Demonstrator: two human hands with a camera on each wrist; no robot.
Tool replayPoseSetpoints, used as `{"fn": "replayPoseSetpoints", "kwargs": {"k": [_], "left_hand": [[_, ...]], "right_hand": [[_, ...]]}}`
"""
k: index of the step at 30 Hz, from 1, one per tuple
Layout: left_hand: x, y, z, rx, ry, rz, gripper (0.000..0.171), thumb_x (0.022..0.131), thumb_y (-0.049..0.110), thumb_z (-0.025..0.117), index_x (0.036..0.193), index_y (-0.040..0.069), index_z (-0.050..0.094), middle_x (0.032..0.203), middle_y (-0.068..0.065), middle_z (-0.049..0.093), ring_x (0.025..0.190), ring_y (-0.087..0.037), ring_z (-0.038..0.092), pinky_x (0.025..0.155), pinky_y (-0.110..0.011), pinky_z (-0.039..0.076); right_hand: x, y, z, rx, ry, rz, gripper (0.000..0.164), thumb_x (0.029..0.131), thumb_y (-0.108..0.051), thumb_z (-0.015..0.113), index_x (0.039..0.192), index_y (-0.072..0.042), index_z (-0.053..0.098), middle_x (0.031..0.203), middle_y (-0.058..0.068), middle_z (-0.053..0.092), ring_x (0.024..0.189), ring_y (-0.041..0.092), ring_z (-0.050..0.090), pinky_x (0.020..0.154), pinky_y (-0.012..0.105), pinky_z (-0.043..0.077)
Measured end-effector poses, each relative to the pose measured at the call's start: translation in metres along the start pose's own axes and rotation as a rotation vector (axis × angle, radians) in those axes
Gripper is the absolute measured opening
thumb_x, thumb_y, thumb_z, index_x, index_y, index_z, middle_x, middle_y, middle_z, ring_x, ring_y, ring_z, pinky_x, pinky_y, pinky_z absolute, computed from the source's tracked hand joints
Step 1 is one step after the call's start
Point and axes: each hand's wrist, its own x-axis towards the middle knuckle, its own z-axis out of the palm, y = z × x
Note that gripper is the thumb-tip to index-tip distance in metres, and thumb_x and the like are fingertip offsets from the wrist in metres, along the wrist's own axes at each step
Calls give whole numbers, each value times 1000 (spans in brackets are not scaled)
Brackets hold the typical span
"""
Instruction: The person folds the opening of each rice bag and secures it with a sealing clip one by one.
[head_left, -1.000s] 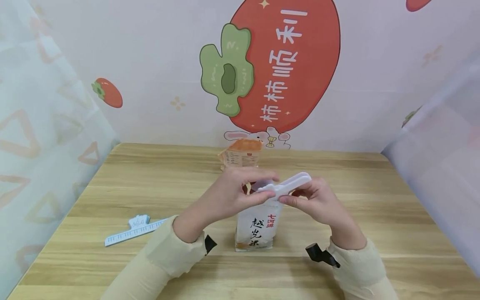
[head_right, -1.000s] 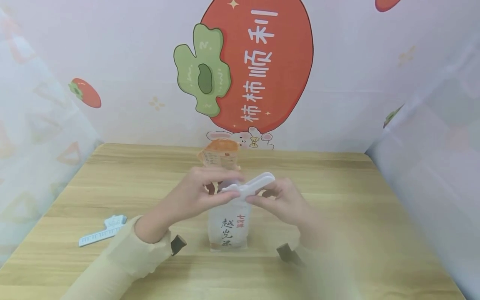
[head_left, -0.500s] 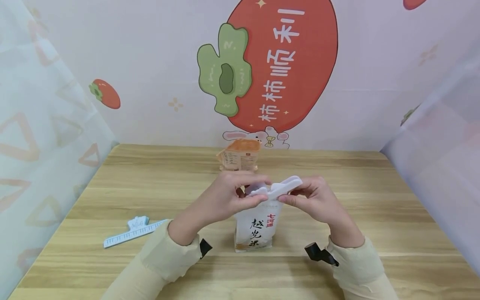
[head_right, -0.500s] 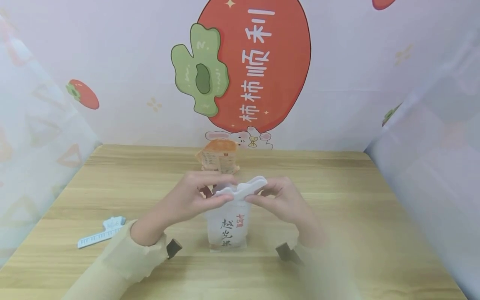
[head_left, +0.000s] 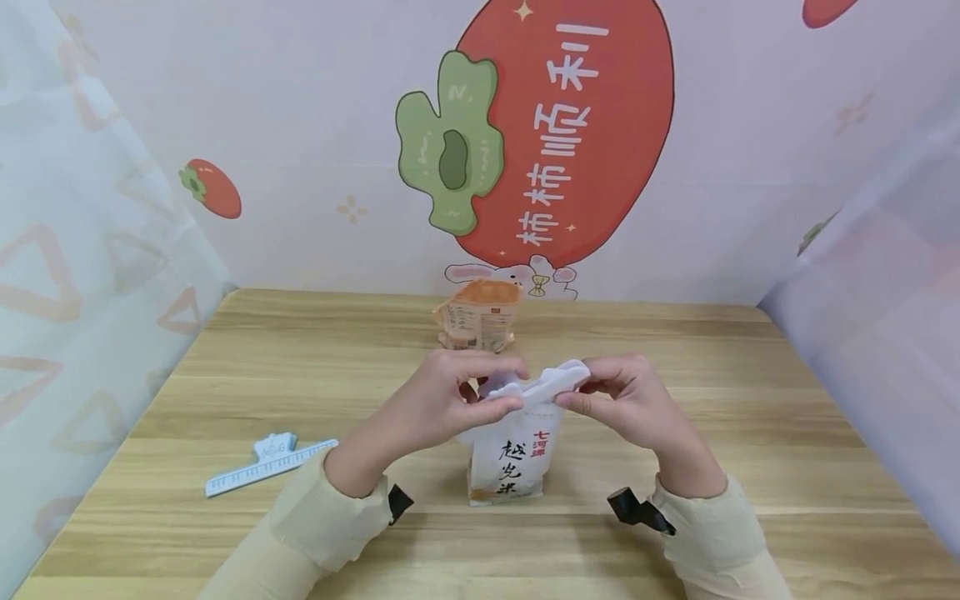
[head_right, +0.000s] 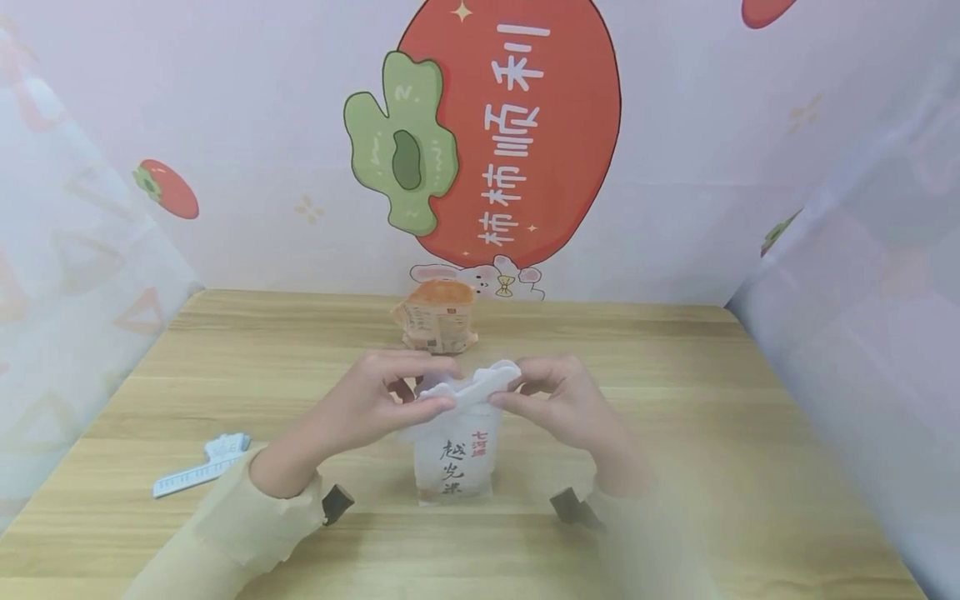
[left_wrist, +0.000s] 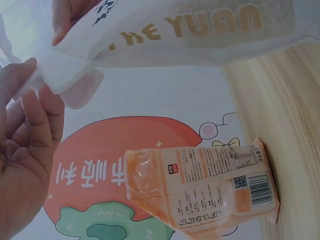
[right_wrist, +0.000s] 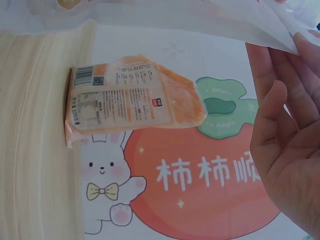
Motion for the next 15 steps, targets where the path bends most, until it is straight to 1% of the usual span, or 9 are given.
{"fn": "replayPoseSetpoints", "kwargs": {"k": [3,7,10,11,13,14,15], "left_hand": [[-4,-1,-1,5,-5,-11,22,81,21,71,103,17,67,76,6,61,65,-5,51,51,-19,49],[-6,-2,-2,7,9,-8,23,81,21,71,103,15,67,77,6,62,66,-4,53,52,-19,49],[-5,-2,-2,6,16,-14,27,81,21,72,106,14,67,82,5,64,67,-5,54,53,-20,50],[-5,-2,-2,10,14,-26,29,81,21,72,108,14,67,82,5,65,68,-5,54,54,-20,50],[-6,-2,-3,10,-2,-60,35,81,24,72,113,15,64,83,5,64,70,-7,55,54,-21,50],[-6,-3,-3,18,-18,-78,38,80,25,72,116,16,63,84,6,64,71,-8,56,53,-21,50],[-7,-3,-5,24,-44,-101,38,80,26,73,115,17,62,84,6,64,72,-9,56,52,-21,50]], "right_hand": [[-1,0,0,2,-6,5,13,75,8,70,82,-2,69,79,-6,67,64,11,58,57,25,52],[0,-2,-2,-1,-22,32,4,78,0,71,78,-2,68,77,-3,64,64,11,57,57,25,52],[1,-4,-4,-7,-37,53,3,79,-2,71,78,-2,67,78,-3,64,65,12,57,57,25,51],[1,-4,-4,-11,-41,58,3,79,-2,70,80,-3,67,80,-2,64,66,12,57,57,25,51],[1,-4,-4,1,-52,69,7,79,0,69,86,-3,67,83,-1,65,68,13,60,59,26,53],[1,-4,-4,10,-56,73,11,80,1,68,90,-3,66,85,-1,66,70,13,61,61,26,53],[1,-4,-4,24,-60,78,15,80,1,68,94,-3,65,87,-1,66,72,13,63,63,27,54]]}}
